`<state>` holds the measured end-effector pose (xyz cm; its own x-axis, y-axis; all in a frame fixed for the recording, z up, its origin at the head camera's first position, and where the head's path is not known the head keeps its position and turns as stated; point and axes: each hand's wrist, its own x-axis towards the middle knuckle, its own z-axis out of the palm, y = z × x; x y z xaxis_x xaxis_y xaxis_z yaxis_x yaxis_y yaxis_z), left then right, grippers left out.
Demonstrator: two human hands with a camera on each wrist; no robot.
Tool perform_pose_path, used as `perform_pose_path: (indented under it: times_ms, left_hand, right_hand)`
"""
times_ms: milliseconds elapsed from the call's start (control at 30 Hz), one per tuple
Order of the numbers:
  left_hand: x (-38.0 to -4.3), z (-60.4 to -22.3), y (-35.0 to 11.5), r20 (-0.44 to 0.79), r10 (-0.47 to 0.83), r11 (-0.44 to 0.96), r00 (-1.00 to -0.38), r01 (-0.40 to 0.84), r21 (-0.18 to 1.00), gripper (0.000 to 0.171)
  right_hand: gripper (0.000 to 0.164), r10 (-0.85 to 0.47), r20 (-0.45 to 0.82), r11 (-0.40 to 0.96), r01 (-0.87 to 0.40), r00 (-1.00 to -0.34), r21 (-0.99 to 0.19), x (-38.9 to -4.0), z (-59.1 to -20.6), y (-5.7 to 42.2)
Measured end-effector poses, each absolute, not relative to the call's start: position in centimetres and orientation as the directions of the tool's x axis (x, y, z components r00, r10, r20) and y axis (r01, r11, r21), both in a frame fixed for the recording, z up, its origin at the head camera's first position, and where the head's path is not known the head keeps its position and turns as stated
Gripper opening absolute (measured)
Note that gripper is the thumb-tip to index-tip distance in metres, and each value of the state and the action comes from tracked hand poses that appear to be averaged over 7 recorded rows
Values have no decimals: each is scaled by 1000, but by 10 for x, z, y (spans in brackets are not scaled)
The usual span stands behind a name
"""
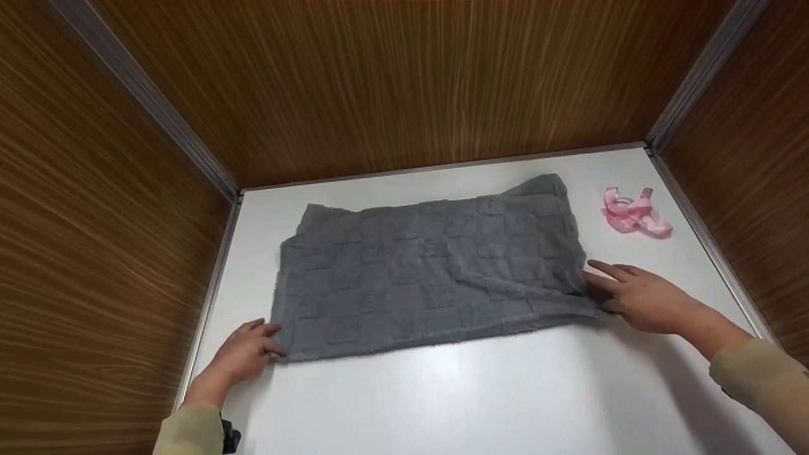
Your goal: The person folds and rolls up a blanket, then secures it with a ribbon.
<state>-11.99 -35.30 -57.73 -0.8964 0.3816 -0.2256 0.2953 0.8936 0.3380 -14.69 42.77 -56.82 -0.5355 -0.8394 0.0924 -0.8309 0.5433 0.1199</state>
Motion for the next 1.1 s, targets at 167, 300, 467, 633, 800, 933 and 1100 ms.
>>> perform_pose_path:
  times_ms: [167,300,467,633,800,933,1100]
  left_hand:
    - [-116,-576,-353,-289,337,907,-896,228,354,33]
    - [-116,-577,-353,-293,303,909,-907,183,374,29]
    - [-120,-578,-348,-207,295,912,-933,210,353,18]
    - [-132,-582,-332,-106,288,899,-952,231,372,32]
    - [-144,-591,-309,-108,350,884,-931,289,368,64]
    - [-150,-599,-295,-179,370,892,-912,294,344,79]
    - [-151,-607,-292,-242,364,903,-900,277,329,89]
  right_hand:
    - [12,-858,48,513,-848,-511,133,-140,-572,430]
    - [17,-849,99,528,-844,-520,95,-138,-575,429]
    - [31,-802,220,583,-808,-556,81,-142,-574,426]
    - [15,-769,296,602,-798,-566,39,-151,-576,418]
    - [25,-796,318,549,-835,-516,21,-158,-583,396]
    - [37,-800,275,556,-831,-533,6,-155,-591,381]
    - [65,-714,69,689,-717,-697,-111,-144,-598,378]
